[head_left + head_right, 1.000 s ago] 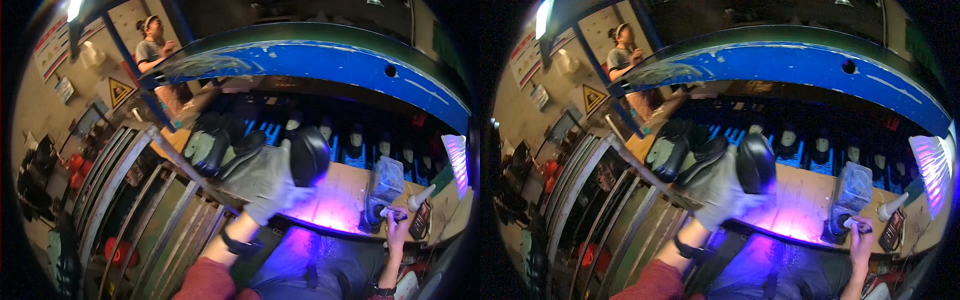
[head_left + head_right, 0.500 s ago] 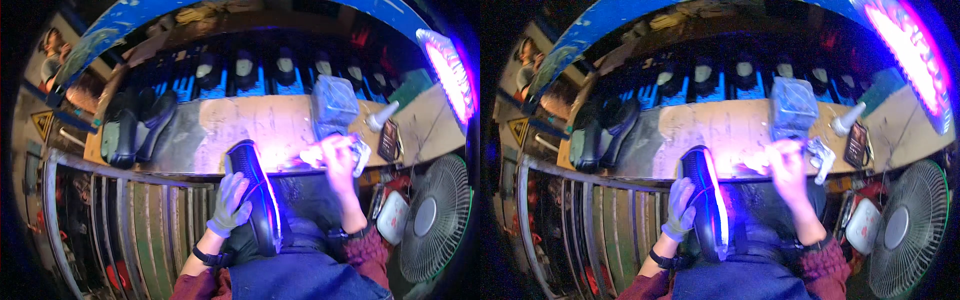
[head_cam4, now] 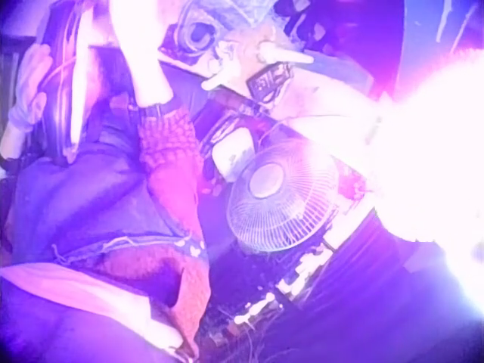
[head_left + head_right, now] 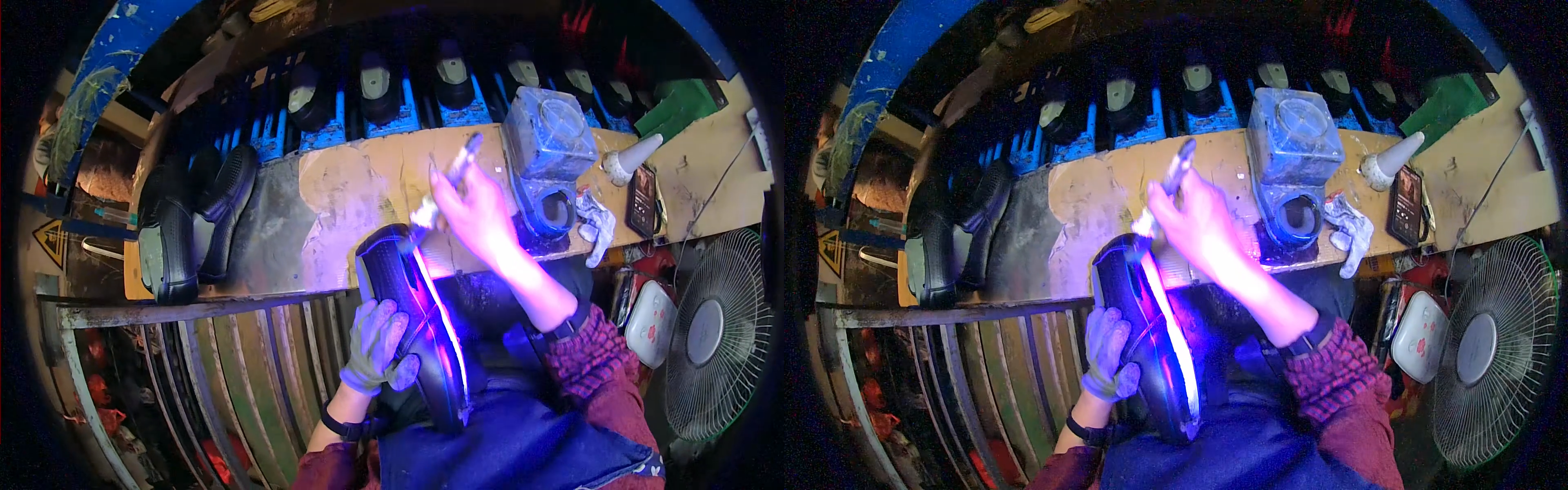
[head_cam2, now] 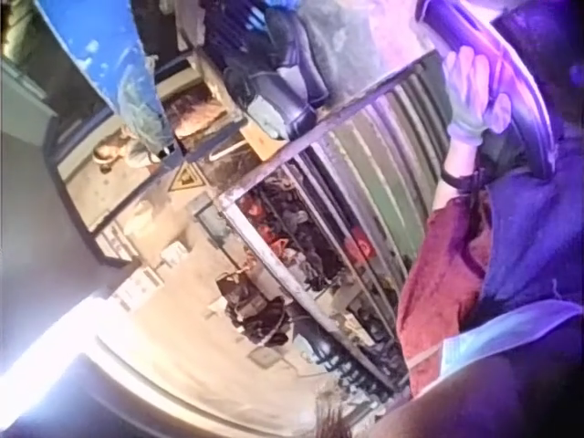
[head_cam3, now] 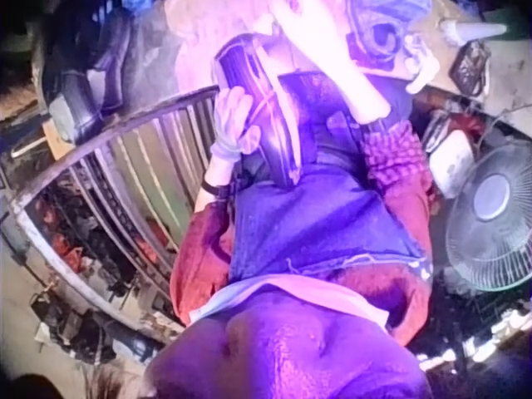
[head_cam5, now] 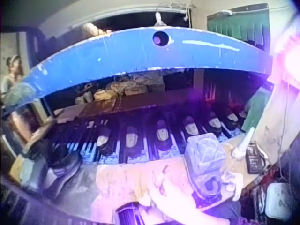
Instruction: Applying sealant or glue to the edges of shoe uppers and soles using a brush.
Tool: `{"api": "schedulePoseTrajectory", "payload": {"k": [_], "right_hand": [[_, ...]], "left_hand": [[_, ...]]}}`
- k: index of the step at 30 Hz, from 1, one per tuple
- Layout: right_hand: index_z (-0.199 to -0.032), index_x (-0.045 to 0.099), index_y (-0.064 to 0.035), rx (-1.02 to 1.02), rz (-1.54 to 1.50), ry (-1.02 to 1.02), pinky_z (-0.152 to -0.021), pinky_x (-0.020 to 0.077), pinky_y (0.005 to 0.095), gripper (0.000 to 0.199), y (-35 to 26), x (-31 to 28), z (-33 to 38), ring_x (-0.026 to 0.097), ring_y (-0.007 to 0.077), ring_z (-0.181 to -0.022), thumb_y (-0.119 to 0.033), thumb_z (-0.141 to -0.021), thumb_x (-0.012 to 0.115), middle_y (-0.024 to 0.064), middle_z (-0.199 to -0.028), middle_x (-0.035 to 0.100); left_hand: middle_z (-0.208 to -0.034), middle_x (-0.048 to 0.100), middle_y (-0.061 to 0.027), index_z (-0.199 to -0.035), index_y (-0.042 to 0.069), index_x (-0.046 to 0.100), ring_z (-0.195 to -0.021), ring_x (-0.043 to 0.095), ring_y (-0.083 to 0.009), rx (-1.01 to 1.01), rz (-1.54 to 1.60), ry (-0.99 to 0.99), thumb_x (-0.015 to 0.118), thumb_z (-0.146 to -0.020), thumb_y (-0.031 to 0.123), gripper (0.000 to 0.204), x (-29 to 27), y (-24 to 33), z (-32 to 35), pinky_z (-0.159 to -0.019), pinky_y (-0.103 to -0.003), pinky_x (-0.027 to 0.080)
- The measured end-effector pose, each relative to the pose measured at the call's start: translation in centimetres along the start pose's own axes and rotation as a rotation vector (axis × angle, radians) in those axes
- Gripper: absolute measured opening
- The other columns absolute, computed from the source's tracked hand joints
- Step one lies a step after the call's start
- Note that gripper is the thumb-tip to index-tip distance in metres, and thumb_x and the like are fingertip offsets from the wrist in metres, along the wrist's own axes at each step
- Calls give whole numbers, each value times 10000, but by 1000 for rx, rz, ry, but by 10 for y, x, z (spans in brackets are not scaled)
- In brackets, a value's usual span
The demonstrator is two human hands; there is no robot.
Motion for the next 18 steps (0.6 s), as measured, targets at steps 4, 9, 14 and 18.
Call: {"api": "schedulePoseTrajectory", "payload": {"k": [4, 9, 14, 18], "right_hand": [[-835, 523, -10, 64, -123, -19, -564, 471, 320, 237, 13, 12, -21, 621, 160, -615, -234, -864, 593, 88, -647, 602], [-833, 537, -27, 38, -121, -179, -545, 460, 304, 208, -4, 10, 16, 586, 117, -591, -225, -860, 595, 58, -639, 592], [-843, 503, -45, -21, -140, -227, -452, 407, 213, 134, -5, -6, 53, 522, 58, -506, -148, -908, 559, 2, -658, 552], [-820, 480, -53, 35, -351, -244, -447, 396, 207, 137, -15, -23, 82, 507, 58, -490, -134, -914, 537, 11, -681, 548]], "left_hand": [[-1192, 501, -203, -1170, 6, 530, -1072, 482, -402, 3, 6, 17, 580, -761, 381, 558, -3, -1, 1, -918, -523, 390], [-1237, 486, -204, -1231, 16, 499, -1097, 481, -397, -9, 3, 14, 563, -785, 389, 584, -2, -1, 1, -944, -518, 376], [-1186, 523, -217, -1186, 3, 525, -1066, 503, -407, -57, -49, -4, 553, -823, 403, 540, 0, -1, -2, -956, -522, 367], [-1168, 535, -235, -1149, -22, 546, -1072, 502, -432, -87, -67, 21, 536, -831, 367, 503, -1, 1, -8, -954, -522, 371]]}}
Point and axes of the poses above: each hand's wrist, its own z-axis away from the middle knuckle, its own x-axis out of the palm, y = z × x, the point moved 10 cm from there along -z, towards the middle knuckle
